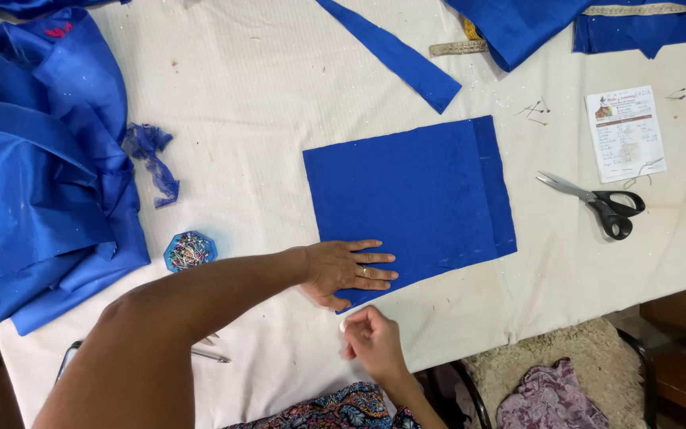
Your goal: The person pins a rectangular piece of blue fabric on a table, then uses scissors to cut along the pinned edges. They trim the fabric into a smaller shape and set the cut piece aside.
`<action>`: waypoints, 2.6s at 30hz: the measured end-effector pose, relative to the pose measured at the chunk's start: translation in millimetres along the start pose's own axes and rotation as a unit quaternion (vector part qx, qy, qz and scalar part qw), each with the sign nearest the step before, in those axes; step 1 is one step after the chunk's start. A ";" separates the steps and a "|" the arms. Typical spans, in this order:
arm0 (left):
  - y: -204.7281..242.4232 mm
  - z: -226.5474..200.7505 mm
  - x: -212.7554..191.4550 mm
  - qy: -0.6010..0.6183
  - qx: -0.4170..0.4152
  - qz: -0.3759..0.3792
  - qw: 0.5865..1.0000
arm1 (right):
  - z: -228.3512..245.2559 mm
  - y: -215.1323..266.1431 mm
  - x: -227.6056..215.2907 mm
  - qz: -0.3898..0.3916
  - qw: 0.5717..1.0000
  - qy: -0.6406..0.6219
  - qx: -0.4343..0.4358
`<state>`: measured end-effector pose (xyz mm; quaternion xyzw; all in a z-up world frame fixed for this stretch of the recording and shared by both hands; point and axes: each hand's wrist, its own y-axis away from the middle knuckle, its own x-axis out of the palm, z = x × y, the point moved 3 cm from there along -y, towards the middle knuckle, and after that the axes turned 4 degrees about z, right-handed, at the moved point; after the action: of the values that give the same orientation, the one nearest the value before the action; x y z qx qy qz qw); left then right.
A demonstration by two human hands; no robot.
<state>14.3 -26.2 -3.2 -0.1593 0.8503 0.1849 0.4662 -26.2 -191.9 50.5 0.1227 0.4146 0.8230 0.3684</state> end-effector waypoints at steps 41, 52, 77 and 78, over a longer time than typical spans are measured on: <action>27.4 -13.6 3.0 -0.030 -0.118 -0.131 0.984 | -6.6 -27.4 -48.6 -0.118 0.985 -0.092 -0.081; -25.4 -5.3 -7.7 -0.063 -0.123 -0.204 0.969 | 4.5 -41.6 -93.7 -0.203 0.966 -0.121 -0.109; -36.2 -1.4 -6.5 -0.083 -0.184 -0.041 0.979 | 7.0 -55.3 -108.7 -0.232 0.962 -0.079 -0.122; -35.4 -1.4 -6.0 -0.087 -0.183 -0.038 0.979 | 4.8 -57.9 -113.7 -0.239 0.957 -0.094 -0.133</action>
<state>32.1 -57.4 -3.2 -0.2572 0.7519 0.3326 0.5078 84.9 -247.3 20.5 0.0467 0.2820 0.7432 0.6050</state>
